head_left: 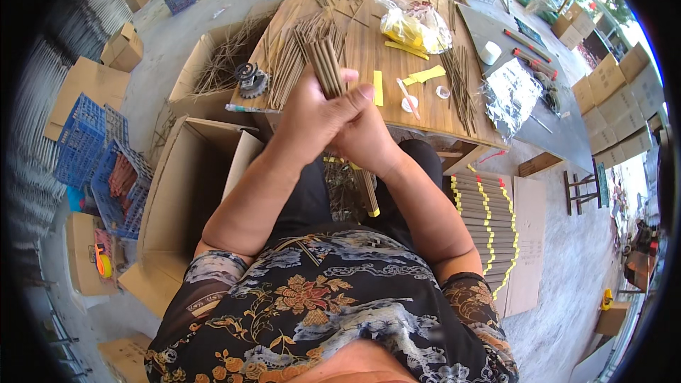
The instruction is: The person gathers thin wooden sticks into a bundle, wraps the bundle with yellow paper, and secures it with a small white adhesive strip. The person repeats this process to create multiple finished bundles.
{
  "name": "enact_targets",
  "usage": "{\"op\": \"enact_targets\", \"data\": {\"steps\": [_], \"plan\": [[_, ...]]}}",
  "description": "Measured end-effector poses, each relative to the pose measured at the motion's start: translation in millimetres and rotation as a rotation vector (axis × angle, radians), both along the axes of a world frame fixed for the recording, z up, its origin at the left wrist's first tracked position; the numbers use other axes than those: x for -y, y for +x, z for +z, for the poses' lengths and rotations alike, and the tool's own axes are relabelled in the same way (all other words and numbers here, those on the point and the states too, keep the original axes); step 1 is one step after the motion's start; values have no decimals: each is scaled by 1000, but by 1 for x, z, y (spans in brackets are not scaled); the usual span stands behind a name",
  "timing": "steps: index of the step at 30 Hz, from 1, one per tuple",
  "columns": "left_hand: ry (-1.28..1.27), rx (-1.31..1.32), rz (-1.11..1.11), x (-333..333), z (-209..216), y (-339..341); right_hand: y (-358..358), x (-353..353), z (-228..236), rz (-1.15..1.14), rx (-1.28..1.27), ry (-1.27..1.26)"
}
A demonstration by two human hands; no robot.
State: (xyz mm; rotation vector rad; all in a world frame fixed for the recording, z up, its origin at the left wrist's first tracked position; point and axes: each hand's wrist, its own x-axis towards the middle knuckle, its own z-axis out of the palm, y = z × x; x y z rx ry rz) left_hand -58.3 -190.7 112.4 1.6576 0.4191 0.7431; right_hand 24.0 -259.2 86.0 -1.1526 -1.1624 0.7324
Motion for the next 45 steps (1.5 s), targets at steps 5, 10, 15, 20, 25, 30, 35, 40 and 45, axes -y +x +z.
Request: {"op": "enact_targets", "data": {"steps": [5, 10, 15, 20, 25, 30, 35, 40, 45], "plan": [[53, 103, 150, 3, -7, 13, 1, -4, -16, -65, 156, 43], [-78, 245, 196, 11, 3, 17, 1, -6, -19, -103, 175, 34], [-126, 263, 129, 17, 15, 13, -2, -8, -21, -131, 243, 119], [152, 225, 163, 22, 24, 11, -3, -8, -17, -39, 89, 156], [479, 212, 221, 25, 38, 1, -12, 11, 23, 90, 165, 335], [567, -105, 204, 16, 41, -22, 18, 31, 11, 23, -132, 127], [517, -173, 4, 13, 14, -27, 18, 46, 32, -136, 272, 252], [450, -258, -101, 22, 3, -27, 15, 44, 20, -151, 505, 194], [526, -358, -115, 22, -11, -26, 12, 48, 8, -182, 442, 101]]}}
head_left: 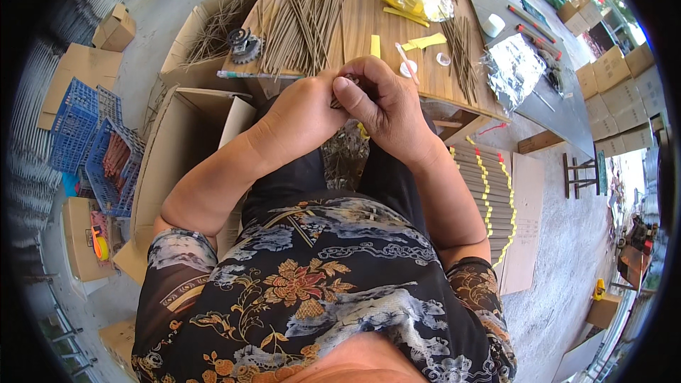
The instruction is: The person gathers thin wooden sticks into a bundle, wraps the bundle with yellow paper, and secures it with a small white adhesive strip. The person repeats this process to create multiple finished bundles.
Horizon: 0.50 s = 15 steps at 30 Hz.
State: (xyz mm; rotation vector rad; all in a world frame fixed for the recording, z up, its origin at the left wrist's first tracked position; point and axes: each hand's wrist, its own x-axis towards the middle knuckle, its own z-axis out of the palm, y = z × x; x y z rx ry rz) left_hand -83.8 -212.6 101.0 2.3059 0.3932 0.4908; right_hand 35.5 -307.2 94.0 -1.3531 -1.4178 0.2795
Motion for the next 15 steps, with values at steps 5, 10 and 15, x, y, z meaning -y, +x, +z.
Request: {"op": "enact_targets", "data": {"steps": [5, 10, 15], "plan": [[22, -107, 69, 5, -11, 1, -1, 2, -16, -49, -31, -20], [-264, -41, -64, 3, -30, -6, -4, 4, -34, 31, -205, -58], [-676, -317, -74, 10, -4, -19, -7, 7, -45, 92, -316, -55]]}}
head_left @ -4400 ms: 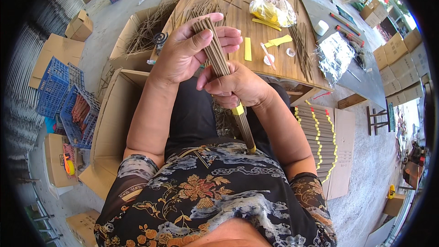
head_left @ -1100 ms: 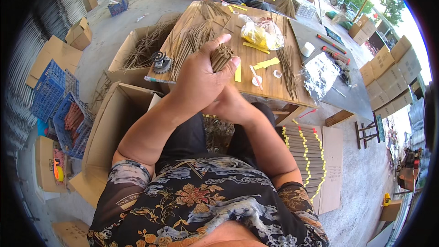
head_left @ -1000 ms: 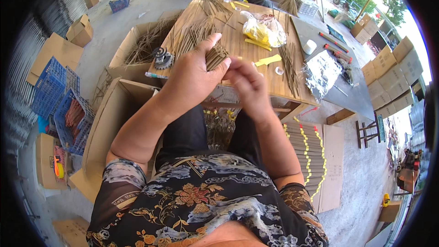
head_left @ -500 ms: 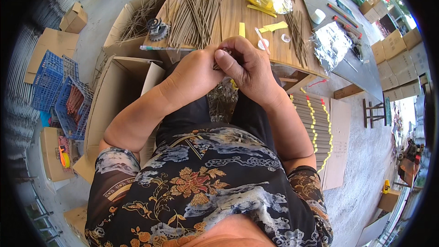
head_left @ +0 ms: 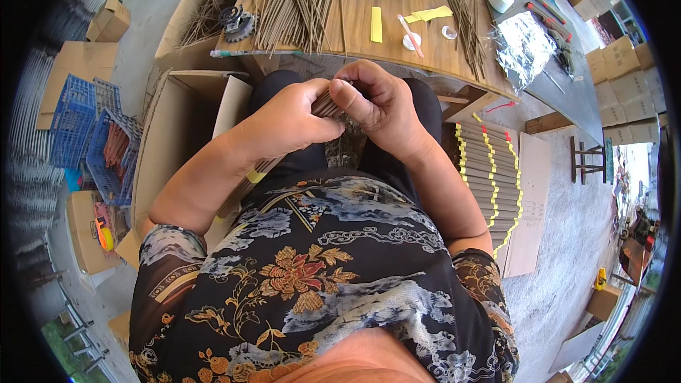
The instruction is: The person gathers thin wooden sticks into a bundle, wraps the bundle with yellow paper, and secures it with a small white adhesive strip. The person repeats this process to create multiple finished bundles.
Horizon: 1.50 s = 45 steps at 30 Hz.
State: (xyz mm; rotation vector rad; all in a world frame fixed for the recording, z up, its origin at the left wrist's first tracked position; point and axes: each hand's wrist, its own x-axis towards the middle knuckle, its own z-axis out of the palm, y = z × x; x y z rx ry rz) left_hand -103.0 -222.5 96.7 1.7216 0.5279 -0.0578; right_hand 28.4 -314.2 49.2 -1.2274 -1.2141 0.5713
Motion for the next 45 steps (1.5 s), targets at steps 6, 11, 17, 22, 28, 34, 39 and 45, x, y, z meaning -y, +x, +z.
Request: {"op": "enact_targets", "data": {"steps": [6, 11, 17, 22, 28, 34, 39, 45], "plan": [[-415, 117, -14, -4, -13, -21, -6, 3, -3, 127, -177, -84], [-296, 126, -21, 2, -23, -30, -12, 4, -6, 158, -175, -59], [-284, 166, -2, 2, -35, -35, -14, 1, -5, 275, -254, -179], [-401, 137, 59, -9, -47, -35, -1, -12, -8, 237, -342, -271], [-491, 114, 184, -29, -57, -35, 83, -74, -74, -391, 757, -328], [-504, 99, 237, -48, -65, -37, 107, -80, -125, -471, 1212, -458], [-514, 93, 232, -57, -70, -33, 111, -78, -127, -366, 1002, -196], [-492, 102, 214, -66, -69, -28, 115, -84, -123, -446, 874, -146]]}}
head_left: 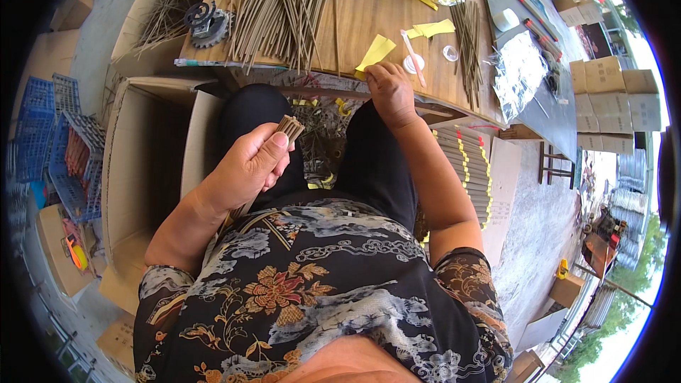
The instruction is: The person gathers thin wooden sticks into a bundle, wraps the bundle with yellow paper, and secures it with a small white adhesive strip. The person repeats this process to create multiple finished bundles.
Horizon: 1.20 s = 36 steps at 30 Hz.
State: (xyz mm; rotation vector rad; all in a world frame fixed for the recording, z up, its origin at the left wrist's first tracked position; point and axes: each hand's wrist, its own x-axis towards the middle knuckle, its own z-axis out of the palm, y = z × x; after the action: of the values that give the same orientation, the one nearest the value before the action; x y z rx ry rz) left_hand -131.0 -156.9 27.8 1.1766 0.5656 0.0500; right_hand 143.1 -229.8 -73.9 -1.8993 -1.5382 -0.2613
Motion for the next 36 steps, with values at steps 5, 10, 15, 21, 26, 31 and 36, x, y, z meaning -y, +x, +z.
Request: {"op": "enact_targets", "data": {"steps": [5, 10, 15, 21, 26, 31, 36], "plan": [[-14, -13, -5, -2, 1, 0, 6, -12, 2, -94, -131, 6], [-18, -18, 9, -1, 1, -1, 3, -28, 19, -176, -428, 100], [-17, -6, 2, 1, 4, -2, 14, -42, 30, -141, -273, 273], [14, -7, -4, 0, 5, -1, 20, -58, 62, -247, -232, 185], [24, -3, 3, -2, 6, -1, 27, -65, 84, -317, -346, 199], [56, 47, 79, -6, 15, -6, 2, -49, 101, 132, -1024, 331], [77, 70, 86, -6, 27, -5, -68, 5, 117, 321, -1488, 30]]}}
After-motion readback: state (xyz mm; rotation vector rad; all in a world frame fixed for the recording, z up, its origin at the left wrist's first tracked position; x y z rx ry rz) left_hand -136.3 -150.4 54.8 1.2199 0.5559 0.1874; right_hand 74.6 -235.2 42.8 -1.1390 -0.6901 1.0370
